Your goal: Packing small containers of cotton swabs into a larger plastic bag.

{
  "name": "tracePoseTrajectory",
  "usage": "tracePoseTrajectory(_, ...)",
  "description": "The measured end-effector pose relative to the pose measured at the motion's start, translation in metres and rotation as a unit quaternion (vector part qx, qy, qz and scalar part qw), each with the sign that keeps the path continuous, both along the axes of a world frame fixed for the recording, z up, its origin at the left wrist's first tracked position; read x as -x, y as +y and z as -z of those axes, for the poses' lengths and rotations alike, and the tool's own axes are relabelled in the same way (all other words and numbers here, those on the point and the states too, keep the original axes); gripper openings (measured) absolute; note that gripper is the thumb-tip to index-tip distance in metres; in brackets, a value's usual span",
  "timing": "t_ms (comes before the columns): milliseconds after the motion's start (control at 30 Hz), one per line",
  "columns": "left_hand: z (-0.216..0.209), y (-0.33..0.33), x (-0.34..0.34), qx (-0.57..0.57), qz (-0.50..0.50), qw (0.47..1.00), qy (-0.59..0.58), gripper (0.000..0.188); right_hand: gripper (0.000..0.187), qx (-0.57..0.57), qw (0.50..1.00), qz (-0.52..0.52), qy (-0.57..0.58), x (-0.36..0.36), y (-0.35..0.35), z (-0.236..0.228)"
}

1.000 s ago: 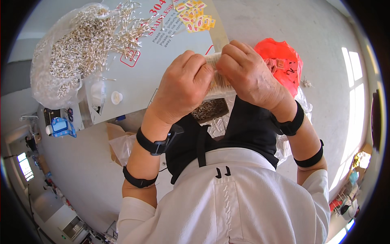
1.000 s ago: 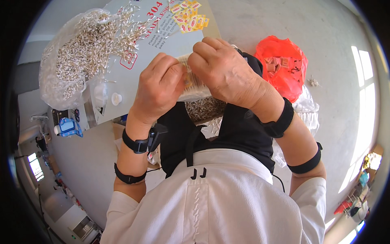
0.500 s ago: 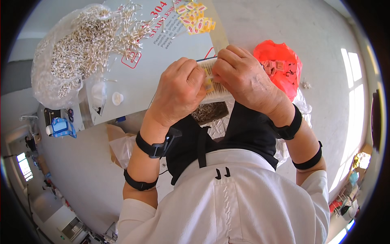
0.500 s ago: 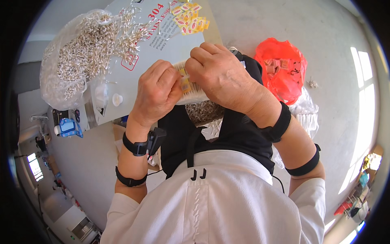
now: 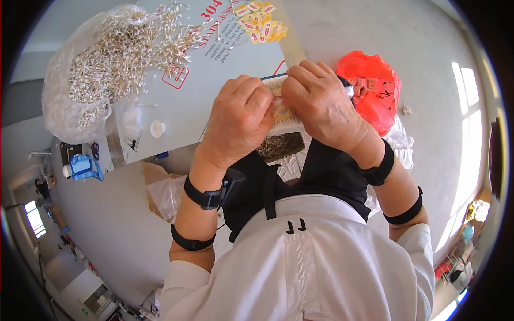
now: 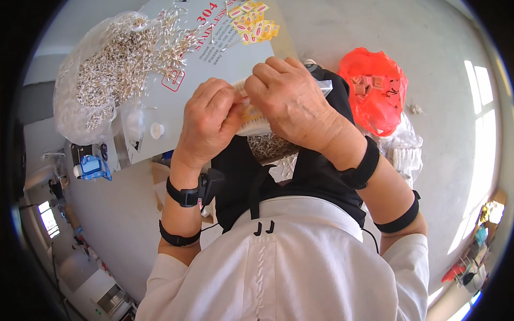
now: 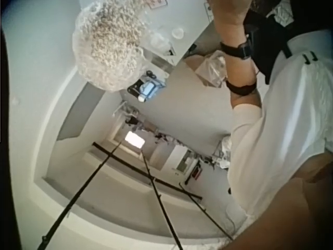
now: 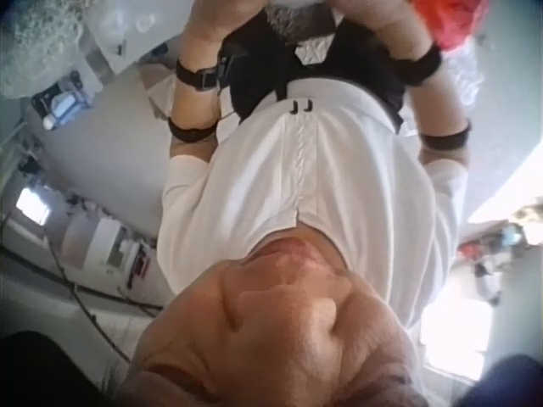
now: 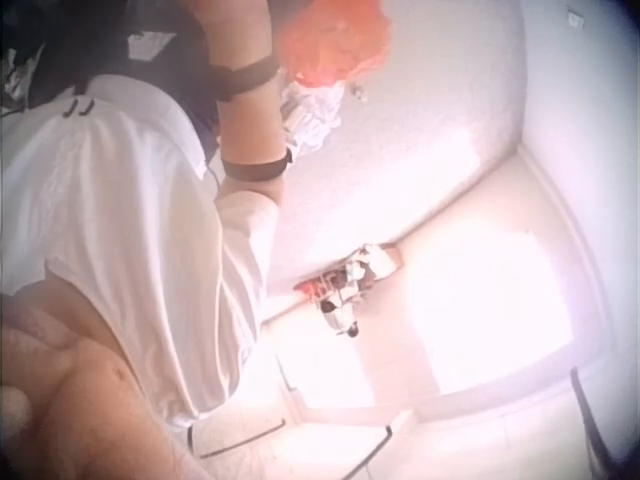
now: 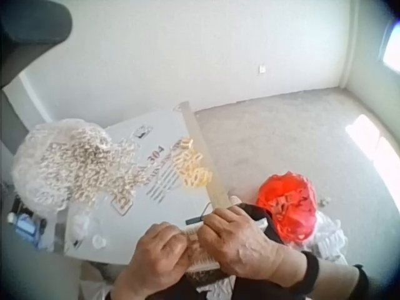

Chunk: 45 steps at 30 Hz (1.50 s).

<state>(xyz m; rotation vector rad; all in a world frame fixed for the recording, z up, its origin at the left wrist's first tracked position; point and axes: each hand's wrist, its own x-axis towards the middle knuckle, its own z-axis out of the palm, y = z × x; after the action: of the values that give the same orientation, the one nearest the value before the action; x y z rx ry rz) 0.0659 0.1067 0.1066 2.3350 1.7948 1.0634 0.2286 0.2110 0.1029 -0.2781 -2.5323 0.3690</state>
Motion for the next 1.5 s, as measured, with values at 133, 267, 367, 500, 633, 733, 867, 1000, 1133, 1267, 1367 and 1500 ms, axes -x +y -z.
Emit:
tracePoseTrajectory(133,-0.001,-0.014,0.019,-0.005,-0.014,1.0,-0.001,0.02,0.014,0.014,1.0,0.013,0.006,-0.006,0.003,0.0)
tracePoseTrajectory(267,-0.001,-0.023,0.023,0.004,-0.034,0.998,-0.052,0.023,0.016,0.027,1.0,0.009,-0.004,-0.007,-0.001,-0.001)
tracePoseTrajectory(367,-0.001,-0.026,0.026,0.009,-0.04,0.997,-0.067,0.023,0.017,0.029,1.0,0.011,-0.003,-0.007,-0.001,0.0)
tracePoseTrajectory(500,0.0,-0.029,0.026,0.008,-0.051,0.997,-0.057,0.023,0.017,0.028,1.0,0.012,-0.007,-0.005,-0.002,0.0)
tracePoseTrajectory(633,0.002,-0.028,0.027,-0.026,-0.047,0.998,-0.027,0.025,0.017,0.028,1.0,0.009,-0.004,-0.005,-0.002,0.0)
tracePoseTrajectory(733,0.002,-0.032,0.03,-0.015,-0.052,0.998,-0.04,0.024,0.017,0.033,0.999,0.006,-0.004,-0.005,-0.001,0.0)
tracePoseTrajectory(867,-0.004,-0.04,0.044,-0.009,-0.063,0.998,-0.022,0.023,0.017,0.03,1.0,0.008,0.003,-0.005,0.001,0.002)
tracePoseTrajectory(1000,-0.024,-0.041,0.045,-0.014,-0.085,0.994,-0.07,0.025,0.017,0.037,0.999,0.001,0.021,-0.006,0.002,0.003)
tracePoseTrajectory(1133,-0.031,-0.011,0.012,-0.032,-0.022,0.999,0.033,0.027,0.017,0.029,0.999,0.001,0.023,-0.003,-0.005,0.002)
tracePoseTrajectory(1267,-0.009,0.006,-0.008,-0.004,-0.019,0.999,0.039,0.016,0.018,0.027,0.999,0.002,0.041,-0.002,-0.004,0.004)
tracePoseTrajectory(1367,-0.008,0.01,-0.012,-0.01,-0.008,0.999,0.031,0.016,0.018,0.028,0.998,0.002,0.052,-0.005,-0.004,0.007)
tracePoseTrajectory(1500,-0.008,0.011,-0.013,-0.013,0.001,1.0,0.013,0.017,0.018,0.019,0.999,-0.018,0.044,-0.005,0.001,0.004)
